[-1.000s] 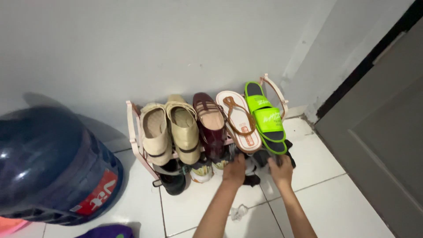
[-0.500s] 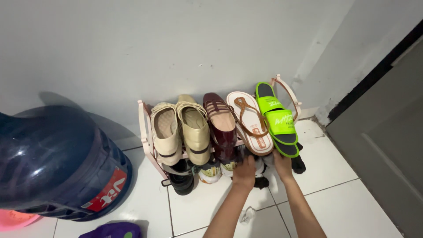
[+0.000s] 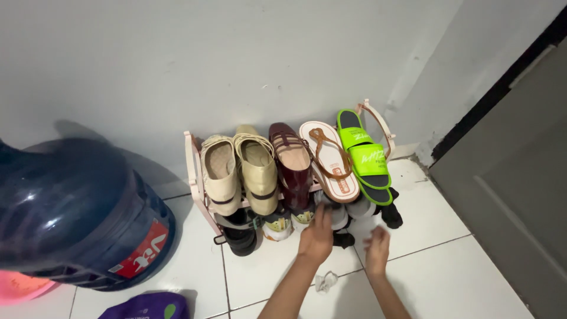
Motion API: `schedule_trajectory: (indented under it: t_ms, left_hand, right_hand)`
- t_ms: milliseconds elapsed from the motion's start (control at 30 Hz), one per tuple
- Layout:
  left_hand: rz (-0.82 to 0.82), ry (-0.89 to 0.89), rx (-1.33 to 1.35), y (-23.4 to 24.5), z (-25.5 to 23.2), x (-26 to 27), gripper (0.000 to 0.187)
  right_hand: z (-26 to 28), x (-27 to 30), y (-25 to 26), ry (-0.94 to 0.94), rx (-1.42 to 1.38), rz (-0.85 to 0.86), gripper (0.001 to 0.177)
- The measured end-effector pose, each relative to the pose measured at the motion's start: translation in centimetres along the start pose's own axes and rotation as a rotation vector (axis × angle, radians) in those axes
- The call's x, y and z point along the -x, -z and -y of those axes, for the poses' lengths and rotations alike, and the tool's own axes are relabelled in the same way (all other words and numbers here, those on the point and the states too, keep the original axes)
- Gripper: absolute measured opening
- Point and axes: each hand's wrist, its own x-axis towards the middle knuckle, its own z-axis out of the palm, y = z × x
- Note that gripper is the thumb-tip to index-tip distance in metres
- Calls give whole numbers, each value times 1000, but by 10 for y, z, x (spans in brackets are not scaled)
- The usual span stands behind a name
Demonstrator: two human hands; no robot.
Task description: Clean different types of shoes and organize them on a shoe rack.
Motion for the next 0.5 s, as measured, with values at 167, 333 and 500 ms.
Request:
schedule_trajectory:
  t_ms: [167, 333, 500]
  left_hand:
    - [-147, -324, -31, 22, 16, 37, 61]
    - [-59, -409, 6, 38, 39, 62, 47]
    - [128, -438, -10, 26, 68, 84, 25]
  right_hand:
    - [1, 88, 8, 402, 453, 207, 32]
    - [43, 108, -20, 349, 744, 266, 30]
    - [45, 83, -43, 654, 845, 247, 26]
